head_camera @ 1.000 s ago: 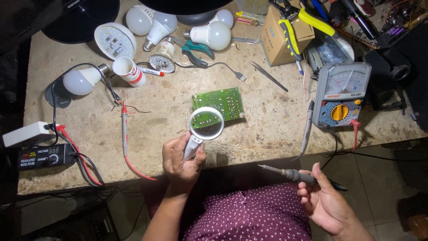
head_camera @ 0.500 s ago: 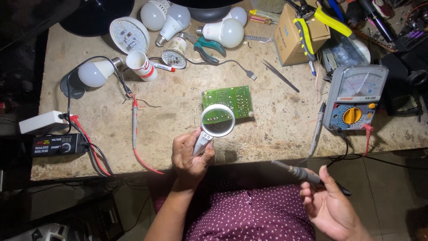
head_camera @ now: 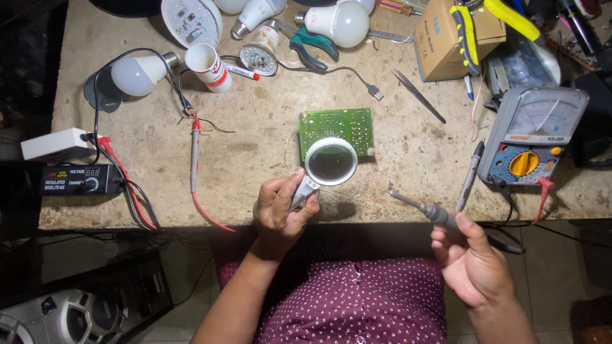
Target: Soldering components on a circuit board and inspecting the work with a magnifying glass
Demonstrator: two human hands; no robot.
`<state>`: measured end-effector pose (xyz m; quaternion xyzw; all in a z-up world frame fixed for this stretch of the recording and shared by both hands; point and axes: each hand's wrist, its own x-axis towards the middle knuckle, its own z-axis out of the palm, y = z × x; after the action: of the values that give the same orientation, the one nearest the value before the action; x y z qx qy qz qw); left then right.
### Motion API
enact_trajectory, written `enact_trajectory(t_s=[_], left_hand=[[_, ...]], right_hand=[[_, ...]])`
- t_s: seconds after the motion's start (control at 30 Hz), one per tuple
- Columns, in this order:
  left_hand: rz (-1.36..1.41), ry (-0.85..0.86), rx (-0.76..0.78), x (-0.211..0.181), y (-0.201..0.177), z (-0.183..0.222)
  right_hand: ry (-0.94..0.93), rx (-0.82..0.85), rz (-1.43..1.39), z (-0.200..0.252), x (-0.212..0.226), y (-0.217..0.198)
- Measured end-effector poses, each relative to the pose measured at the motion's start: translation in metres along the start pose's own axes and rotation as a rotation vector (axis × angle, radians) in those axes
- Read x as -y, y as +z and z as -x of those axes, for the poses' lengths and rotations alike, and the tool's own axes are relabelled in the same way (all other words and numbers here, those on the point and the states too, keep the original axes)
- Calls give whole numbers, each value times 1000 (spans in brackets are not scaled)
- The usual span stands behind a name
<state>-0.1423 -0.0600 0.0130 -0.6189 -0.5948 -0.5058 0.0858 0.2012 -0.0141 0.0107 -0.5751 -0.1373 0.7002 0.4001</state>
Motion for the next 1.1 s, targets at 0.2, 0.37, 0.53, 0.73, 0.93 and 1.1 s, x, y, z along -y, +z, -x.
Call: enact_trajectory(t_s=[0.2, 0.37, 0.53, 0.73, 0.93, 1.1], left_hand=[[112, -30, -149, -1, 12, -5], [163, -23, -151, -11, 13, -13], [134, -36, -140, -4, 18, -8], [109, -70, -144, -4, 19, -5], [100, -97, -160, -8, 22, -10], [112, -79, -162, -9, 29, -9]], right_hand=[[-459, 184, 28, -23, -19, 64], [-695, 193, 15, -38, -23, 98], [-765, 212, 75, -44, -16, 112], [-831, 263, 146, -49, -19, 112], [-874, 271, 259, -49, -17, 113], [-838, 266, 177, -54, -17, 119]])
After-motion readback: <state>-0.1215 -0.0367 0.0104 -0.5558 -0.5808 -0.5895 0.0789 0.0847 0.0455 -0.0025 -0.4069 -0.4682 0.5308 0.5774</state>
